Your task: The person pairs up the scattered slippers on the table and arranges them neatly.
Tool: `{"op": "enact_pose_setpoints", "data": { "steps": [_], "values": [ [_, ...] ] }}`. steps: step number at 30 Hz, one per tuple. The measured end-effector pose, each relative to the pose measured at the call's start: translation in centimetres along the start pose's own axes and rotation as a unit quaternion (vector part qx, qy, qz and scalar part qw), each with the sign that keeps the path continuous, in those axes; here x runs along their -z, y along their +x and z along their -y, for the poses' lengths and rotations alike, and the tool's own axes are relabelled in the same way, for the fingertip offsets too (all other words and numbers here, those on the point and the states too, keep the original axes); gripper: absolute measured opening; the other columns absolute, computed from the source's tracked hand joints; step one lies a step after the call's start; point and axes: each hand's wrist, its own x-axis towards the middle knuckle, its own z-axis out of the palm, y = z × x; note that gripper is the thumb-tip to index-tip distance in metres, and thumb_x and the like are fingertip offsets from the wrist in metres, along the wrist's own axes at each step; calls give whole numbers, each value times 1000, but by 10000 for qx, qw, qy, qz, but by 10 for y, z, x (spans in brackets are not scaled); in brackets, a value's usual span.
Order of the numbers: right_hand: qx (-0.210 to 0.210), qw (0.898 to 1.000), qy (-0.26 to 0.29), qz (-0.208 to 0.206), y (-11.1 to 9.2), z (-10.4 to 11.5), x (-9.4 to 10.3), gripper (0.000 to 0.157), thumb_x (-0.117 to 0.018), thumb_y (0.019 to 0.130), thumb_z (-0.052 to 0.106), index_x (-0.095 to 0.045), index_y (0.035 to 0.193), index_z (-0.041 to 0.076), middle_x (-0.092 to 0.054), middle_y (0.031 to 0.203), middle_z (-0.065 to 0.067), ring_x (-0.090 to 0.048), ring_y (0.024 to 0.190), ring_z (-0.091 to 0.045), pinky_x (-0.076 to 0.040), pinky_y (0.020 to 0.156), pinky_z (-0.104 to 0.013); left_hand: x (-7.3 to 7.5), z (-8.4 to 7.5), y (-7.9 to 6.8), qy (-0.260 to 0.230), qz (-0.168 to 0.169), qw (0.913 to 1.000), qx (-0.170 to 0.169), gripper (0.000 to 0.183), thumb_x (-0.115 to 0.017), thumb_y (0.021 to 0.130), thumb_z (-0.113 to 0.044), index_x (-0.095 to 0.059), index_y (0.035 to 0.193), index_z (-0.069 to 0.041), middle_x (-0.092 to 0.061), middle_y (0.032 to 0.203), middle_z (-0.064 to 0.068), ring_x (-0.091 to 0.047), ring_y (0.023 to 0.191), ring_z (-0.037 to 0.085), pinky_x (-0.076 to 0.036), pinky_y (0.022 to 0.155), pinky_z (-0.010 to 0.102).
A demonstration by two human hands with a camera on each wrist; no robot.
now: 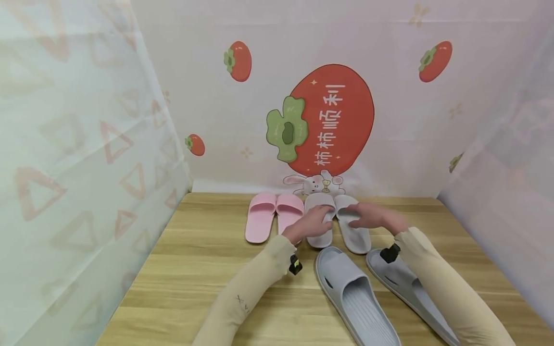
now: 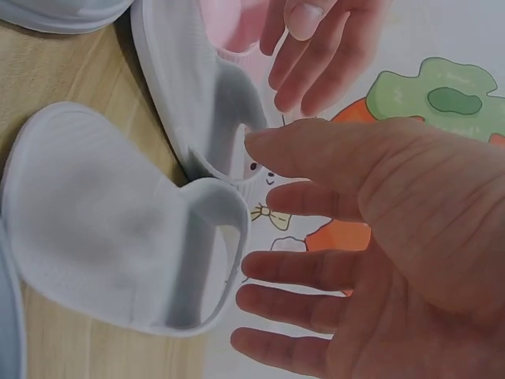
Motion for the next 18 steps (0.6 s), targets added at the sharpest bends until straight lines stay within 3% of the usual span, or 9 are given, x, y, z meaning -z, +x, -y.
{"op": "enact_pose_setpoints", "data": {
  "steps": [2,10,18],
  "values": [
    [109,9999,-39,-45,-4,-1,-1,49,-66,91,21,-56,132,-4,-61,128,-26,-60,113,-39,-48,94,-54,-1,-2,-3,-11,-13,10000,-96,49,-52,96,-21,-46,143,-8,-49,146,9,-42,139,23,-34,115,33],
    [-106,9997,209,-81,-20,-3,-5,50,-67,91,20,-55,130,-8,-59,130,-27,-56,119,-43,-46,98,-56,-4,-15,-18,-69,255,9994,-232,53,-47,101,-32,-40,148,-9,-43,151,13,-37,142,25,-32,116,36],
    [-248,9997,70,12,-41,-3,-11,51,-69,89,27,-58,129,-4,-61,127,-23,-57,116,-41,-48,95,-54,-6,-36,-34,-155,542,9984,13,62,-42,100,-53,-34,151,-19,-35,155,11,-38,142,22,-37,113,39]
  ]
}}
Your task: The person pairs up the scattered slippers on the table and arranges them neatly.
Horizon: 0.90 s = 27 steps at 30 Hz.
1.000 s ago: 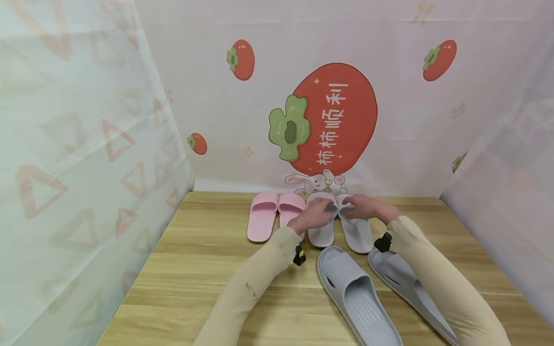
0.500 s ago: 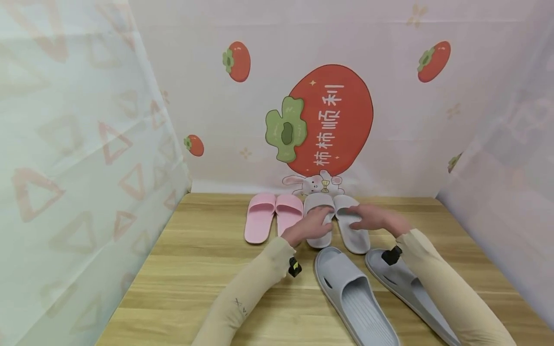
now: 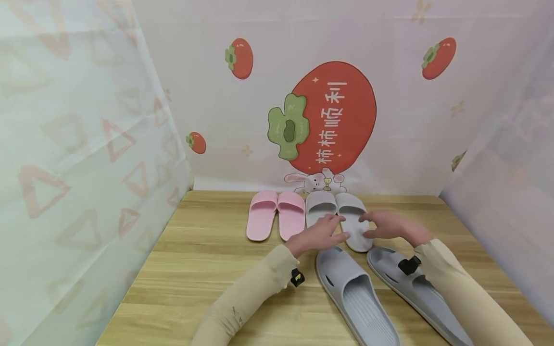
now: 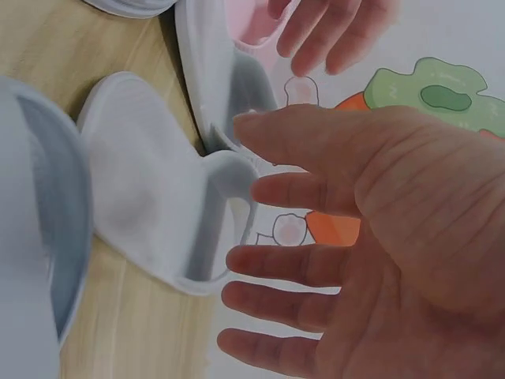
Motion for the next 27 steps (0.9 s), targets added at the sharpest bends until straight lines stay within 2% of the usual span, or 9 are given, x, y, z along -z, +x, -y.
{"op": "enact_pose_setpoints", "data": {
  "steps": [6,14,20,27],
  "values": [
    [151,9996,18,226,-14,2,-2,51,-70,88,27,-59,127,-5,-63,123,-22,-59,114,-41,-47,95,-55,-7,-10,-9,12,193,9998,-55,70,-38,98,-62,-31,153,-21,-33,155,9,-38,141,22,-38,112,38],
    [31,9986,98,511,-38,-2,-9,51,-69,88,31,-59,129,3,-60,126,-18,-58,114,-36,-48,90,-50,-13,-21,-17,20,466,9988,-126,73,-37,95,-67,-27,154,-26,-33,155,6,-43,135,20,-41,108,36],
    [166,9989,31,430,-48,-3,-14,54,-70,88,34,-58,130,2,-61,126,-15,-58,116,-36,-48,91,-50,-13,-24,-25,-161,571,9981,-150,74,-38,95,-67,-24,155,-27,-31,157,7,-37,141,21,-39,111,36],
    [246,9981,331,453,-61,-2,-20,55,-67,90,35,-56,133,2,-59,131,-17,-56,119,-39,-49,91,-51,-17,-29,-34,11,569,9982,-172,74,-40,94,-67,-24,155,-29,-32,156,6,-36,142,20,-38,111,34]
  ]
}}
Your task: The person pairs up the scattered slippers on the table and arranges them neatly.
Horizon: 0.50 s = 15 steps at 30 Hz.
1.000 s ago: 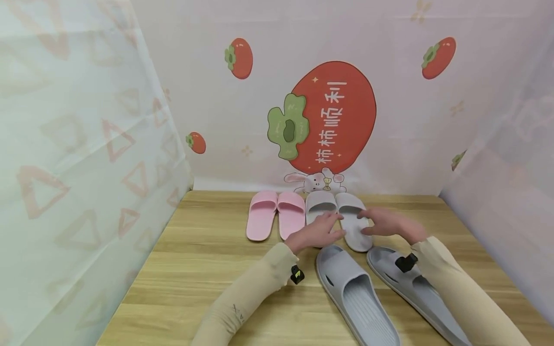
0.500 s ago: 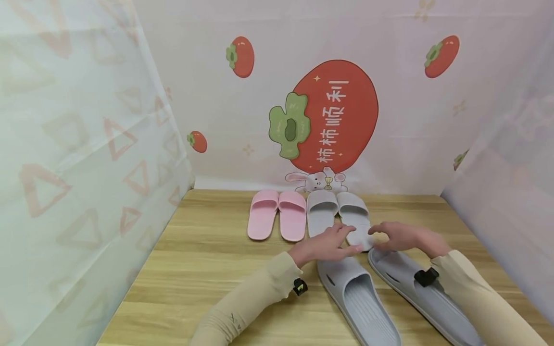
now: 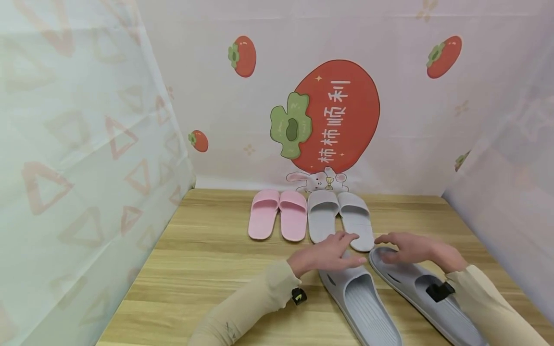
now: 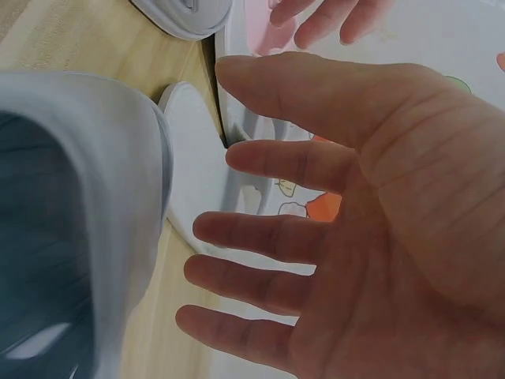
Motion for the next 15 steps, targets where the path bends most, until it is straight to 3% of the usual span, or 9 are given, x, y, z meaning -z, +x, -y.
{"op": "enact_pose_setpoints", "data": {
  "steps": [7,15],
  "values": [
    [102,9999,46,-89,-14,-5,-1,60,-69,88,39,-56,132,-1,-61,128,-16,-59,114,-36,-50,85,-42,-5,0,-5,222,44,9997,-48,76,-39,94,-67,-23,156,-26,-30,158,5,-34,143,19,-37,113,34],
    [165,9991,393,88,-26,-8,1,62,-71,87,36,-54,134,-1,-57,132,-23,-58,112,-42,-50,83,-43,-9,-1,-12,346,119,9993,-11,77,-41,94,-67,-24,156,-23,-31,158,6,-34,143,17,-36,113,32]
  ]
}}
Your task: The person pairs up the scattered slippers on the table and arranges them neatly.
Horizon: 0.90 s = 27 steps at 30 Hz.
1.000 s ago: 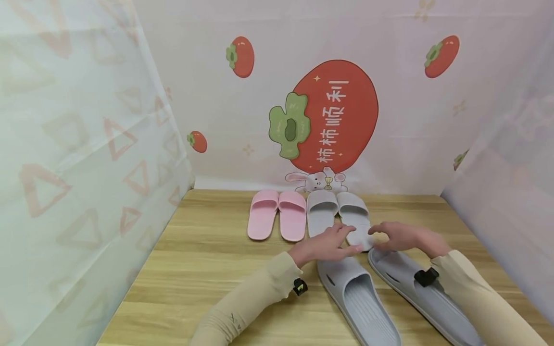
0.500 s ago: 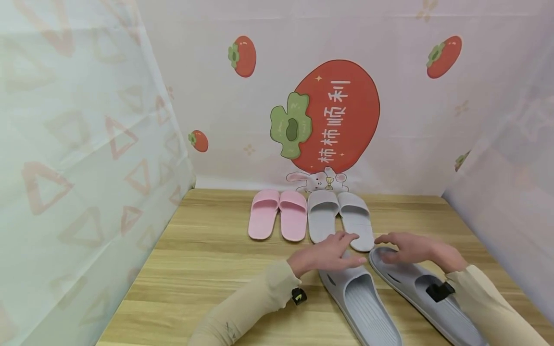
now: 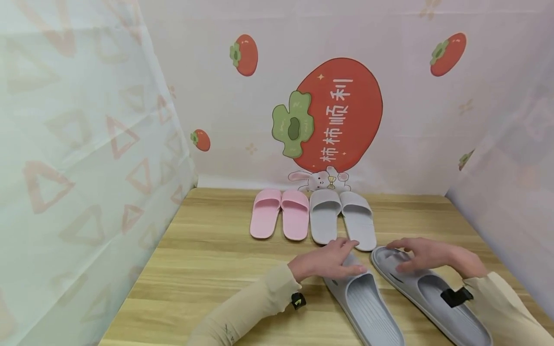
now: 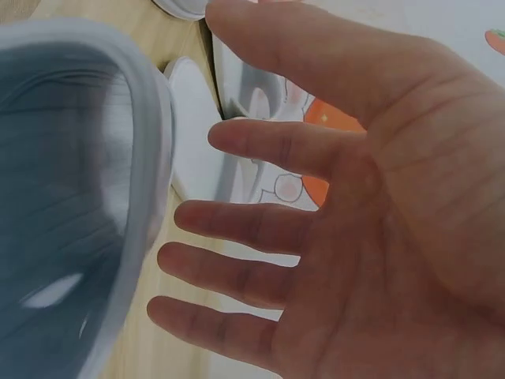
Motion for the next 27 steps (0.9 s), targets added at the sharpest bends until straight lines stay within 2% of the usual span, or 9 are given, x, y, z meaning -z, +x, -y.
{"op": "enact_pose_setpoints", "data": {
  "steps": [4,10,15,22,27],
  "values": [
    [-31,10000,34,81,-2,-6,-2,63,-72,87,37,-54,135,-1,-55,134,-24,-57,113,-44,-50,83,-45,-3,0,1,83,21,10000,18,78,-40,94,-68,-24,156,-23,-31,158,5,-33,144,15,-34,114,30],
    [-22,9998,-195,28,-4,-15,-8,60,-72,86,41,-58,133,7,-58,133,-18,-58,114,-37,-51,84,-41,-8,0,2,315,-32,9995,-87,81,-40,93,-68,-27,155,-18,-33,157,5,-33,145,14,-32,116,27],
    [-207,9995,-118,208,-11,-15,-6,60,-75,83,41,-58,133,12,-53,138,-22,-51,123,-42,-49,88,-38,-10,-1,2,421,-36,9990,-110,83,-41,93,-69,-27,155,-16,-34,157,5,-33,145,14,-32,116,27],
    [11,9987,146,497,-17,-12,-2,70,-78,80,39,-53,138,9,-42,144,-32,-47,127,-44,-47,88,-27,-15,-1,-1,609,-124,9980,-109,83,-43,93,-67,-30,154,-12,-40,152,6,-39,140,14,-34,113,25],
    [-124,9976,141,661,-17,-22,-7,77,-79,78,44,-48,144,16,-37,150,-30,-42,132,-43,-45,91,-27,-21,1,-3,733,-260,9970,-25,80,-47,93,-65,-35,152,-12,-44,147,5,-43,135,12,-38,109,23]
  ]
}}
